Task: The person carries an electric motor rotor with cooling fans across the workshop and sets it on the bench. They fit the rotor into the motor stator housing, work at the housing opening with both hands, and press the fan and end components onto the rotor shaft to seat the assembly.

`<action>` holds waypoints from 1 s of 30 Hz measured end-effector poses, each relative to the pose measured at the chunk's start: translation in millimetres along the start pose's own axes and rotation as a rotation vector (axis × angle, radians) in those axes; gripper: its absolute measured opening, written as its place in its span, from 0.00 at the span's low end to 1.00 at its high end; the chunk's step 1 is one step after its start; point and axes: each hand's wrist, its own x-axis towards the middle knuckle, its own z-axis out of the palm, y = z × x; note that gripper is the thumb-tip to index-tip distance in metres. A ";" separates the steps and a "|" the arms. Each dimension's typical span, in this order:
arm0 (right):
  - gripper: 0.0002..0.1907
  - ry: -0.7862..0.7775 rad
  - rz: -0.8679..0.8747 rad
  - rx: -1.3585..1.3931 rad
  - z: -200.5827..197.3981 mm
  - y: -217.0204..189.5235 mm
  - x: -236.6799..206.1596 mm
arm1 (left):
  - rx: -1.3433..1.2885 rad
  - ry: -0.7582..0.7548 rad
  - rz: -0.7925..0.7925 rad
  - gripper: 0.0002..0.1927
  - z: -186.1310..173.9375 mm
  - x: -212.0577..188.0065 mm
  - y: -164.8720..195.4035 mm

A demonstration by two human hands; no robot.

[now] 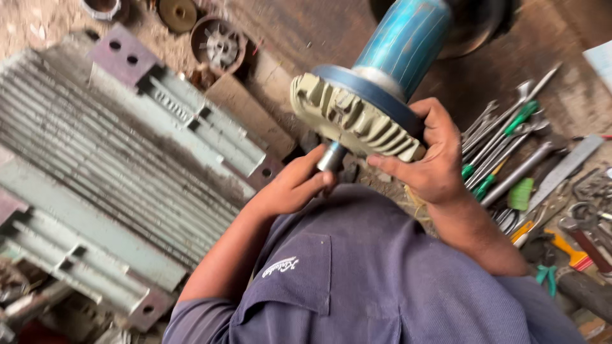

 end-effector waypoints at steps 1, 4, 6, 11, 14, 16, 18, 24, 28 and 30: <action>0.26 0.002 -0.013 0.014 -4.6 -1.6 0.5 | 0.257 0.104 0.060 0.31 -6.3 2.0 2.0; 0.26 0.007 -0.053 0.057 -17.6 -4.2 0.1 | 0.405 0.426 0.241 0.58 -18.2 17.6 1.9; 0.26 0.041 -0.037 0.089 -25.7 -6.7 -4.1 | 0.211 0.406 0.252 0.79 -15.8 31.7 -0.1; 0.24 0.166 -0.050 0.233 -42.5 -9.1 -9.6 | -0.193 0.183 0.346 0.85 9.7 73.2 5.1; 0.24 0.232 -0.029 0.232 -56.9 -13.7 -16.1 | -0.164 0.152 0.266 0.83 16.5 85.6 19.1; 0.23 0.216 -0.066 0.212 -62.2 -11.8 -18.2 | -0.192 0.111 0.224 0.84 18.0 90.2 28.6; 0.25 0.214 -0.090 0.211 -67.1 -10.4 -19.4 | -0.240 0.094 0.192 0.83 19.9 92.4 35.6; 0.44 0.282 -0.224 -0.449 -52.5 -22.6 -33.2 | -0.222 0.135 0.219 0.80 30.6 92.3 41.3; 0.68 0.342 -0.315 -1.033 -28.4 -44.5 -55.9 | -0.065 0.159 0.228 0.78 36.6 86.9 42.1; 0.72 0.354 -0.285 -1.101 -23.3 -48.7 -57.6 | -0.044 0.162 0.219 0.78 39.8 85.0 42.5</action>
